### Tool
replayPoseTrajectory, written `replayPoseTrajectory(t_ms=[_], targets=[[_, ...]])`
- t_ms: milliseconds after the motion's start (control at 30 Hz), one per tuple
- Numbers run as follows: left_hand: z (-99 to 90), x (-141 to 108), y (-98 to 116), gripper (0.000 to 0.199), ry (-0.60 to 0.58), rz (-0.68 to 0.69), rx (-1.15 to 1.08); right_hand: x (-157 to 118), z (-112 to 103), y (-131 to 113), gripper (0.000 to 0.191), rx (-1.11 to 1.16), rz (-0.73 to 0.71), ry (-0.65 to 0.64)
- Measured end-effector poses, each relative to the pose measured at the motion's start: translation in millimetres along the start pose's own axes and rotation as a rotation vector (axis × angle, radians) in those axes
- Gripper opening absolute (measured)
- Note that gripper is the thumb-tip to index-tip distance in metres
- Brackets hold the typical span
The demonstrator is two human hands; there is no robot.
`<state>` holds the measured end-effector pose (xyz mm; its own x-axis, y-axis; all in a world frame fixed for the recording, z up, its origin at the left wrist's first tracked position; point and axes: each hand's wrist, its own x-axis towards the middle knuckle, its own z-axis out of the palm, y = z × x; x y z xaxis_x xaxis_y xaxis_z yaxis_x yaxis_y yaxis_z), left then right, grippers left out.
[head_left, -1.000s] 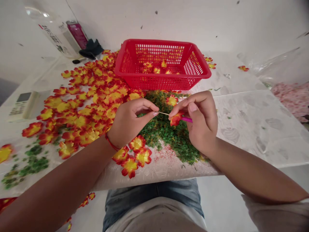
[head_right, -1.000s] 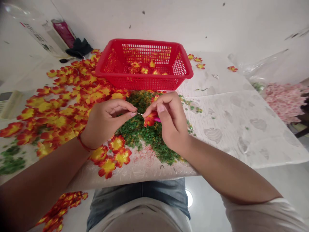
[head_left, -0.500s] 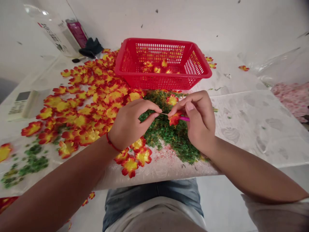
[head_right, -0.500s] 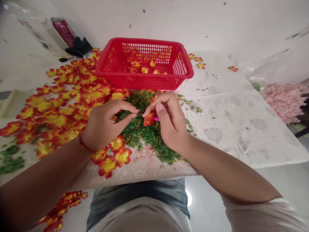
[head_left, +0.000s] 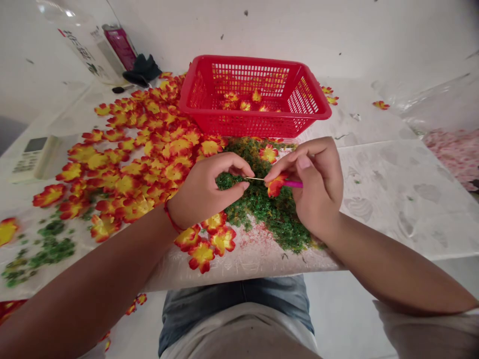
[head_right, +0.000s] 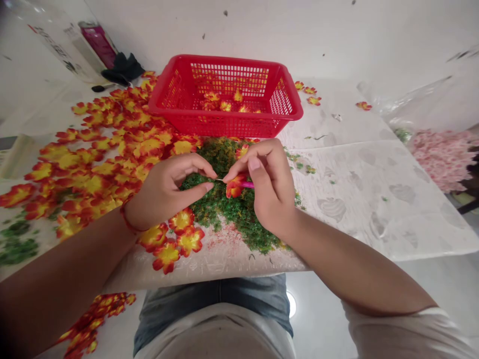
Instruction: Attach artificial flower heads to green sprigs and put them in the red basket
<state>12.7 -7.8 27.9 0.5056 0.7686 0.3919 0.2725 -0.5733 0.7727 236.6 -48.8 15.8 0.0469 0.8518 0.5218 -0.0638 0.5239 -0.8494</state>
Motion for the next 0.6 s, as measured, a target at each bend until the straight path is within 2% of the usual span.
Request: replayPoseTrajectory(t_ms=[167,600], targets=[[2.1,0.4,-2.8,0.008,0.039,-0.015,0.0,1.2,1.6,-4.1,0.013,0.053,0.026,0.038],[-3.0,-0.1,-3.9,0.007,0.049,0.15,0.218,2.5,0.6,-0.8,0.019,0.054,0.038,0.028]])
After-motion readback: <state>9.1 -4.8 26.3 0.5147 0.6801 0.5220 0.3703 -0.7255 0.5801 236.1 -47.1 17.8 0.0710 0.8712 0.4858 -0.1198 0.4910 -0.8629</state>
